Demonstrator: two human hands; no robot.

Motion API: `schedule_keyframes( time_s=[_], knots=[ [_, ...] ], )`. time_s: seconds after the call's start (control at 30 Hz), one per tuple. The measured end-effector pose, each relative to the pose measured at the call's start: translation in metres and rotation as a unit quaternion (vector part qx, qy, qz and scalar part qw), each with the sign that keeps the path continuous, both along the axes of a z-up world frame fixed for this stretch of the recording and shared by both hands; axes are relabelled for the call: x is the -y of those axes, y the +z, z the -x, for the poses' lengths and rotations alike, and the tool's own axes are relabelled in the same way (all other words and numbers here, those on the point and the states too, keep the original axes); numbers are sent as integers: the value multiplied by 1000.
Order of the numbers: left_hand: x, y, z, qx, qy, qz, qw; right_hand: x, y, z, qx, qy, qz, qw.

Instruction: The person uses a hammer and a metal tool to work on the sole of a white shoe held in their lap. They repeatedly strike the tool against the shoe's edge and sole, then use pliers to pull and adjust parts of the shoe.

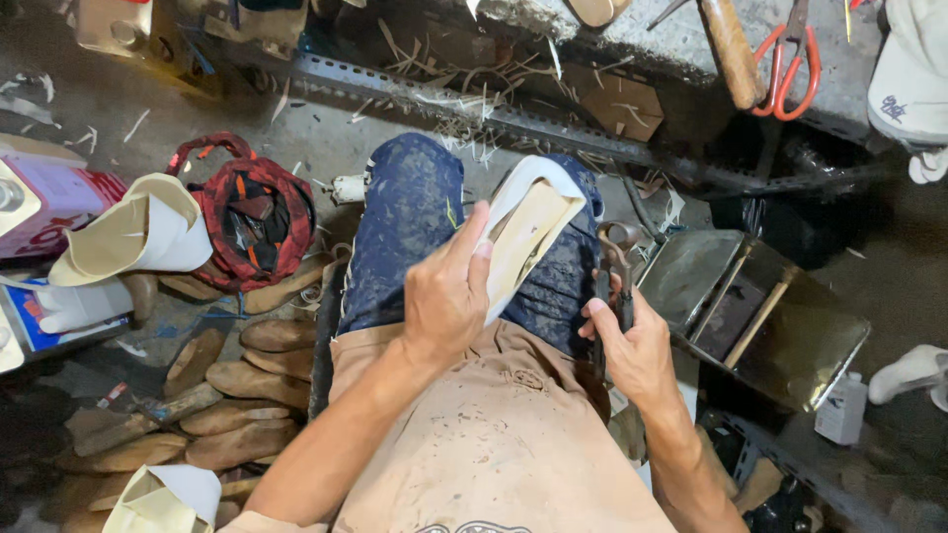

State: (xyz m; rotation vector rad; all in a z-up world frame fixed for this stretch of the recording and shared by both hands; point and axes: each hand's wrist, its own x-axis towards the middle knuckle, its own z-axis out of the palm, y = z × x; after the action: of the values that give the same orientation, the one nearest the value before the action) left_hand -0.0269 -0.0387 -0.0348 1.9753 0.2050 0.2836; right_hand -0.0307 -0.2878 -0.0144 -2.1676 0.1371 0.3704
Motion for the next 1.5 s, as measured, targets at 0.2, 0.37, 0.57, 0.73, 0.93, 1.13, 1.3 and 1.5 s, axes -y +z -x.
schedule_keyframes(
  time_s=[0.2,0.37,0.57,0.73,0.93,1.13,1.3,1.5],
  knots=[
    [-51,41,-34,84,-274,-177,941,10,29,29,-43,146,179,972],
    [-38,12,9,62,-144,-328,932,33,27,46,2,284,193,939],
    [-29,-16,26,78,-88,-301,946,24,33,-17,136,106,127,977],
    [-31,-23,31,80,-85,-308,944,6,24,-49,136,102,88,981],
    [-30,2,29,72,-108,-297,946,-30,13,-74,106,135,79,982],
    [-28,10,1,-36,-145,-270,951,-52,10,-87,94,183,40,978],
    [-35,2,-12,-94,-176,-214,956,-28,11,-143,175,188,1,966],
    [-35,-12,-20,-172,-181,-201,947,21,-15,-261,355,52,224,906]
  ],
)
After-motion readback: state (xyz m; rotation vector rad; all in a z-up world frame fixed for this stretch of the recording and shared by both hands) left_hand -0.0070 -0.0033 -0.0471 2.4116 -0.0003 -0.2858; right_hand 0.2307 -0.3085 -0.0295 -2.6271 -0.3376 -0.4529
